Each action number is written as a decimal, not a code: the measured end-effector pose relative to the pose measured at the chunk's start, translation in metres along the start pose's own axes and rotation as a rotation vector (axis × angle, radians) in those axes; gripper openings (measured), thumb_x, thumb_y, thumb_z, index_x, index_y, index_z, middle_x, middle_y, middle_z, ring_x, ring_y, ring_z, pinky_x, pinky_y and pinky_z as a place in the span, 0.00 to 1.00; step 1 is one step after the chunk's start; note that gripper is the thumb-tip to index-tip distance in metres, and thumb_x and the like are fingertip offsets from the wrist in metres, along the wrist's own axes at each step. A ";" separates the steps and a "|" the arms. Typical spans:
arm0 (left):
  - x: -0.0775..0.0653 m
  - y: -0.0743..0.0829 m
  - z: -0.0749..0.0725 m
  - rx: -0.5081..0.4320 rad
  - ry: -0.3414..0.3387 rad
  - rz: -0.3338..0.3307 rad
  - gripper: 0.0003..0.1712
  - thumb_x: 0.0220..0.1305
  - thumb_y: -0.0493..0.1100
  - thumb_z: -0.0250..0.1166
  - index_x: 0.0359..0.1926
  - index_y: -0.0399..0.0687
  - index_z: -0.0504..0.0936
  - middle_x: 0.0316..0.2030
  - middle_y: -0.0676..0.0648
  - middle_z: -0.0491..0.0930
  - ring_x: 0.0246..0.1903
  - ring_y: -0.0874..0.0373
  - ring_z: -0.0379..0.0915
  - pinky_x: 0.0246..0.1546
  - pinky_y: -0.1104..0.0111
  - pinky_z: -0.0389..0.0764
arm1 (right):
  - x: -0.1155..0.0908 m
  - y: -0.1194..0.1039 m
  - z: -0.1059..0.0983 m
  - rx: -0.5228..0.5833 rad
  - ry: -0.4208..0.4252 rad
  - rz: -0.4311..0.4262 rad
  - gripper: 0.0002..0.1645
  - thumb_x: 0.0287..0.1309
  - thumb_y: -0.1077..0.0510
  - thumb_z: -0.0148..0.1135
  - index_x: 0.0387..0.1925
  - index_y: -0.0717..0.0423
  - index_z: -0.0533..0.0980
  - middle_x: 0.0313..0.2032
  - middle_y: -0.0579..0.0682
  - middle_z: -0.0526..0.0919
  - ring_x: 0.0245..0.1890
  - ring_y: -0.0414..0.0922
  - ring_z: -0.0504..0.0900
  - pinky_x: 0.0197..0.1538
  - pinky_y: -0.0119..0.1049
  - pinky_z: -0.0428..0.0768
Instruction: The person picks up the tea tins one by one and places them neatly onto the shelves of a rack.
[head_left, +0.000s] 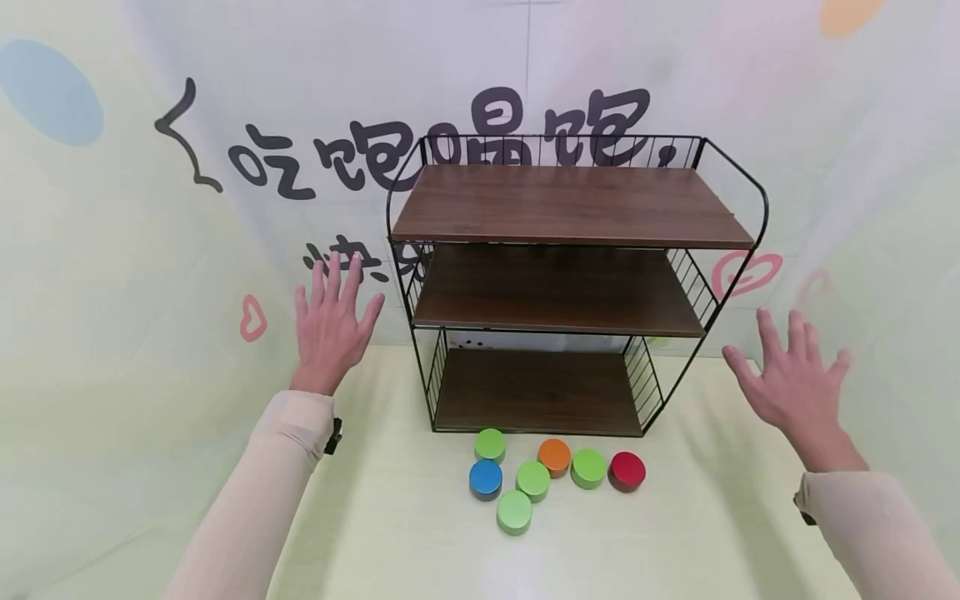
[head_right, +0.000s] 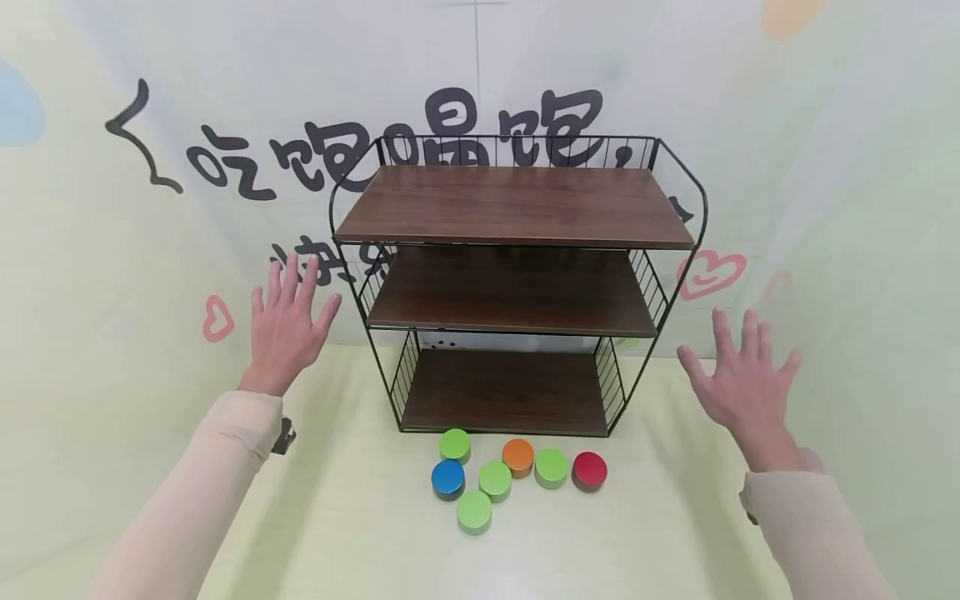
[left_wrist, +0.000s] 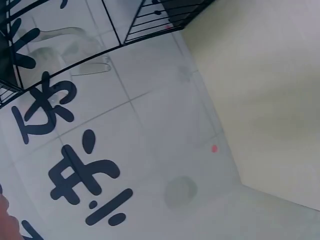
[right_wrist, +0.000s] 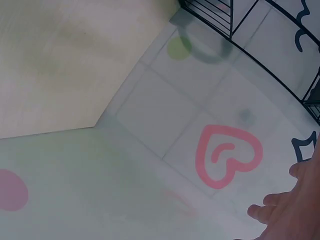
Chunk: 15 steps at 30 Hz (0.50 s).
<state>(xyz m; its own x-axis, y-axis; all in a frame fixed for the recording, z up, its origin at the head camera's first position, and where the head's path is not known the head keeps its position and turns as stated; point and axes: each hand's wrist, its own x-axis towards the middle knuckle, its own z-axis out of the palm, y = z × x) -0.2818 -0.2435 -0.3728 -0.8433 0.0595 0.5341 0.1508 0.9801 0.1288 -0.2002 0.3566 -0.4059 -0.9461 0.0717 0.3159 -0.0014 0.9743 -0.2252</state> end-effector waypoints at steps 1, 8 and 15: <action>0.001 0.002 -0.002 -0.010 0.001 -0.002 0.41 0.73 0.65 0.45 0.79 0.54 0.49 0.77 0.39 0.48 0.76 0.40 0.39 0.68 0.38 0.46 | -0.002 -0.002 0.001 0.009 0.002 0.000 0.48 0.69 0.30 0.39 0.78 0.51 0.44 0.72 0.74 0.46 0.70 0.70 0.47 0.58 0.79 0.36; 0.008 0.014 -0.013 -0.096 0.010 -0.005 0.42 0.74 0.66 0.42 0.79 0.54 0.47 0.78 0.40 0.45 0.76 0.42 0.38 0.68 0.38 0.47 | -0.014 -0.011 0.008 0.061 0.016 -0.006 0.45 0.70 0.34 0.41 0.77 0.53 0.48 0.67 0.75 0.57 0.64 0.71 0.58 0.52 0.73 0.54; 0.012 0.025 -0.022 -0.207 0.065 0.000 0.41 0.74 0.63 0.44 0.79 0.50 0.50 0.77 0.39 0.47 0.75 0.40 0.45 0.67 0.43 0.54 | -0.026 -0.019 0.017 0.102 0.022 -0.025 0.43 0.71 0.37 0.44 0.76 0.56 0.52 0.65 0.74 0.62 0.60 0.73 0.64 0.52 0.71 0.58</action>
<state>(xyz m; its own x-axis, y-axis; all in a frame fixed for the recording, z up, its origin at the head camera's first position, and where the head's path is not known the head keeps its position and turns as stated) -0.2772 -0.2227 -0.3448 -0.8090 0.0405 0.5863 0.2594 0.9198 0.2944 -0.1809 0.3330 -0.4259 -0.9379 0.0531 0.3428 -0.0592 0.9493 -0.3089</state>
